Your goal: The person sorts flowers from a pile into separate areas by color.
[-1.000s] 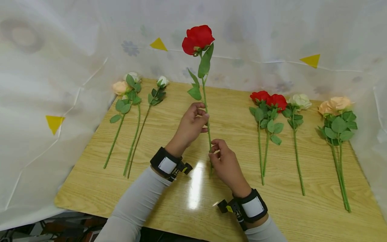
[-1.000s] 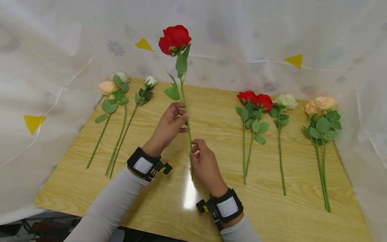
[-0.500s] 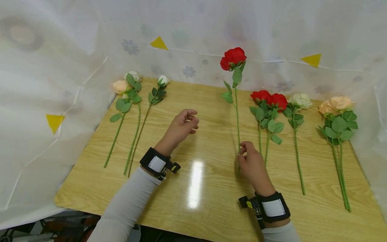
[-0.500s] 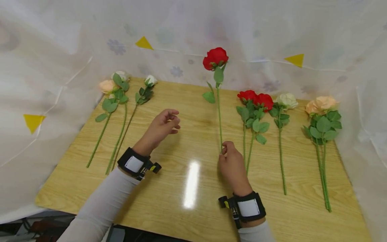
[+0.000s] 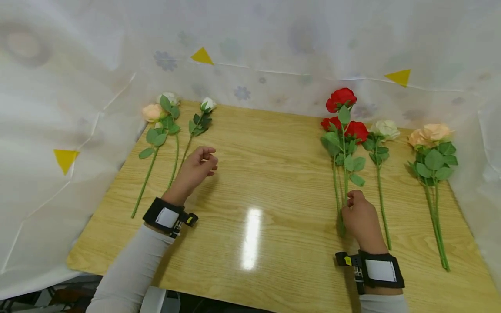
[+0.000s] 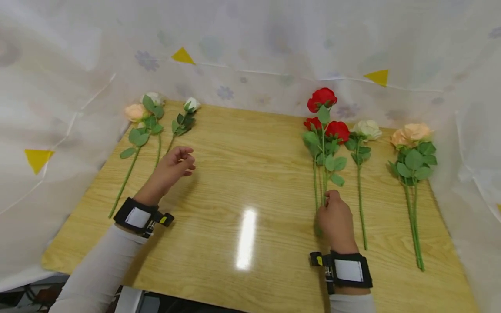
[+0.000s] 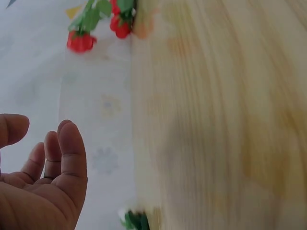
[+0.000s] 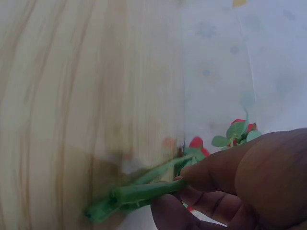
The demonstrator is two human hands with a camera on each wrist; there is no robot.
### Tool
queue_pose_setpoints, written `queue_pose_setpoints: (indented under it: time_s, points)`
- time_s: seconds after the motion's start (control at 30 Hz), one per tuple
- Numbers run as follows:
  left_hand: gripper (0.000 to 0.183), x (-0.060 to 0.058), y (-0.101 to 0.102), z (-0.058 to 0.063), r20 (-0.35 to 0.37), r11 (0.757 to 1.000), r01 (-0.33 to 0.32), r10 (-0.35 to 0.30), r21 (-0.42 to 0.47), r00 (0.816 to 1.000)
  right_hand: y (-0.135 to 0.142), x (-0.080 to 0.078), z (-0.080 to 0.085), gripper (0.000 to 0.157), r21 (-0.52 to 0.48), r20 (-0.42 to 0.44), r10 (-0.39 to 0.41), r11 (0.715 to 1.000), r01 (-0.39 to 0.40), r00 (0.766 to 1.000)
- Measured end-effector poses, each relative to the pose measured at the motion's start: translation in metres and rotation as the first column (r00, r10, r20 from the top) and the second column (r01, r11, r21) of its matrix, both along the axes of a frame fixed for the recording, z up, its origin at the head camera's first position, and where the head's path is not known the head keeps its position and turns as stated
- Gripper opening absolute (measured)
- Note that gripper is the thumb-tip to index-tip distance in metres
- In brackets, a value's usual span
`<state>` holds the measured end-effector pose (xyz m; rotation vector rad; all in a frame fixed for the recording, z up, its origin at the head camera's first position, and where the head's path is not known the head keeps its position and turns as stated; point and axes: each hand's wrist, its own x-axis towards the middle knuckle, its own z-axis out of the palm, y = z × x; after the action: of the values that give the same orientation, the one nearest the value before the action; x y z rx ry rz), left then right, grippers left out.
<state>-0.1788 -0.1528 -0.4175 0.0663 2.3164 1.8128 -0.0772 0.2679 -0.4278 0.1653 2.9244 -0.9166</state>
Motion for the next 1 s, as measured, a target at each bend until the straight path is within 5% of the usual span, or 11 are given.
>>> queue_pose_setpoints:
  time_s: [0.3, 0.6, 0.8, 1.0]
  points:
    - [0.047, 0.013, -0.053, -0.002, 0.028, 0.992, -0.06, 0.063, -0.108, 0.998, 0.011, 0.005, 0.0, 0.039, 0.046, 0.057, 0.008, 0.999, -0.011, 0.998]
    - [0.048, 0.015, -0.06, -0.002, 0.007, 0.987, -0.046, 0.048, -0.155, 0.999, 0.011, 0.006, -0.003, 0.038, 0.127, 0.13, 0.033, 0.991, -0.049, 0.991]
    - [0.052, 0.011, -0.063, -0.001, 0.008, 0.92, 0.056, -0.057, -0.388, 0.998, 0.013, 0.006, -0.004, 0.037, 0.126, 0.111, 0.049, 0.99, -0.063, 0.993]
    - [0.056, -0.001, -0.069, 0.0, 0.074, 0.861, 0.115, -0.09, -0.496, 0.993, 0.013, 0.006, -0.001, 0.036, 0.103, 0.095, 0.036, 0.994, -0.045, 0.995]
